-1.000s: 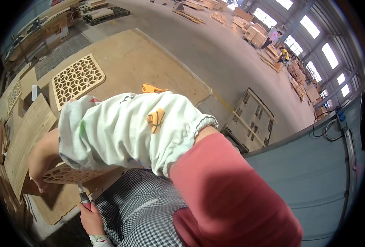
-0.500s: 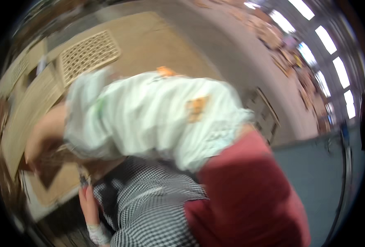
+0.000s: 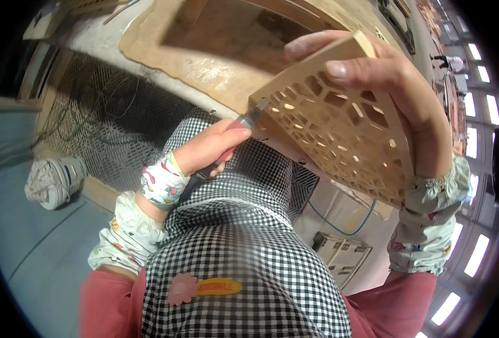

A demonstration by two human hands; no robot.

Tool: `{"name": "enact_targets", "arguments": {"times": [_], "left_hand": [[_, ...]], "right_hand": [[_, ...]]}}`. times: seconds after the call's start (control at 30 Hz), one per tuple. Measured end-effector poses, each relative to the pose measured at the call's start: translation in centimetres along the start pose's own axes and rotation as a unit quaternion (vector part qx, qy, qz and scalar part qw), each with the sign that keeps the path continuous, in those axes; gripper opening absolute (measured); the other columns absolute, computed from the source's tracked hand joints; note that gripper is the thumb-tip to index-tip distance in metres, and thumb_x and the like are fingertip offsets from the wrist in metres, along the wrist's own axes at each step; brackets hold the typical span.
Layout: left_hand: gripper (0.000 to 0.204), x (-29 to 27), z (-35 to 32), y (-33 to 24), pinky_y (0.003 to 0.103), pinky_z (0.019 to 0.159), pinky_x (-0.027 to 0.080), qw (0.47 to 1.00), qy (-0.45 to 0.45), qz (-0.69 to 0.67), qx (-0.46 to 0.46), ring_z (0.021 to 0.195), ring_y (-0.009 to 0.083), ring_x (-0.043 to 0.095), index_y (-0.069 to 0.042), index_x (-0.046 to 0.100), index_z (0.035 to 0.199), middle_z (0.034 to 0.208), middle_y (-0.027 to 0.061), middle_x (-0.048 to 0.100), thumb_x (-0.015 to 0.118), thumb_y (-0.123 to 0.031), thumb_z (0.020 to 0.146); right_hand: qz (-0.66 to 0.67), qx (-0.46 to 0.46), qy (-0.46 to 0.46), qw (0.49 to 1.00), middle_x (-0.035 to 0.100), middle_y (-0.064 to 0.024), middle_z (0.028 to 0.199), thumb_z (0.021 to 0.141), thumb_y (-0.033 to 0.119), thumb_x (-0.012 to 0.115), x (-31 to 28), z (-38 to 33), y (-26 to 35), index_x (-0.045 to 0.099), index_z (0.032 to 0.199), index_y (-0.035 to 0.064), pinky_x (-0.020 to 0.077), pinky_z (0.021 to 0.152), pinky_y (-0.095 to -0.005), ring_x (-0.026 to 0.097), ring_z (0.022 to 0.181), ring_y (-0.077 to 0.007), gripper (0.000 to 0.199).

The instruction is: The person holds a wooden panel with decorative hexagonal cutouts and uses a handheld scraper to smooth the internal edges of the holes. They rotate the panel to access different cutouts and repeat the scraping motion.

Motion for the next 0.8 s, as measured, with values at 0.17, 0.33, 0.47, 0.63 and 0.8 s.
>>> {"name": "enact_targets", "arguments": {"times": [0.17,0.33,0.47,0.63,0.8], "left_hand": [[0.039,-0.3,-1.3,1.6,0.024,0.040,0.041,0.997,-0.030,0.065,0.002,0.045,0.0068,0.047,-0.001,0.052,0.125,0.069,-0.0016,0.052,0.056,-0.036,0.108],[0.042,-1.4,-2.6,1.2,0.048,0.062,0.056,0.903,-0.216,0.360,0.090,0.068,0.0421,0.070,0.004,0.052,0.117,0.089,0.0248,0.073,0.063,-0.035,0.104],[0.042,-1.4,-2.9,-1.3,0.053,0.074,0.058,0.883,-0.263,0.370,0.117,0.083,0.0486,0.072,0.003,0.054,0.115,0.092,0.0303,0.073,0.065,-0.035,0.103],[0.040,-3.1,-4.1,-0.3,0.051,0.080,0.058,0.907,-0.249,0.285,0.186,0.092,0.0455,0.073,0.001,0.058,0.112,0.099,0.0273,0.074,0.065,-0.038,0.103],[0.053,-1.5,-7.4,5.7,0.048,0.085,0.057,0.951,-0.147,0.266,0.056,0.093,0.0427,0.074,0.003,0.057,0.119,0.101,0.0270,0.074,0.062,-0.046,0.099]], "right_hand": [[0.090,0.129,-0.085,0.984,0.069,-0.0214,0.130,0.088,0.028,0.069,1.1,0.2,-1.1,0.068,0.127,-0.0041,0.0620,0.092,-0.0351,0.073,0.108,-0.0262,0.050],[0.127,0.163,-0.096,0.974,0.074,-0.0149,0.120,0.086,0.022,0.077,2.3,0.8,-0.7,0.075,0.123,0.0041,0.0556,0.096,-0.0320,0.071,0.105,-0.0199,0.042],[0.066,0.105,-0.055,0.991,0.075,-0.0145,0.115,0.086,0.016,0.078,4.1,2.4,0.7,0.075,0.123,0.0041,0.0562,0.093,-0.0315,0.073,0.099,-0.0209,0.039],[0.022,0.091,-0.067,0.993,0.075,-0.0146,0.120,0.084,0.021,0.074,5.6,2.5,3.3,0.072,0.125,0.0005,0.0575,0.095,-0.0335,0.072,0.105,-0.0225,0.046],[0.035,0.013,-0.114,0.993,0.069,-0.0176,0.134,0.083,0.033,0.073,5.7,1.7,3.1,0.071,0.128,-0.0020,0.0570,0.103,-0.0388,0.068,0.120,-0.0278,0.058]]}}
Point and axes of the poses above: each hand's wrist, its own z-axis towards the middle knuckle, its own x-axis out of the palm, y = z × x, the point moved 9 cm from there along z, towards the middle knuckle
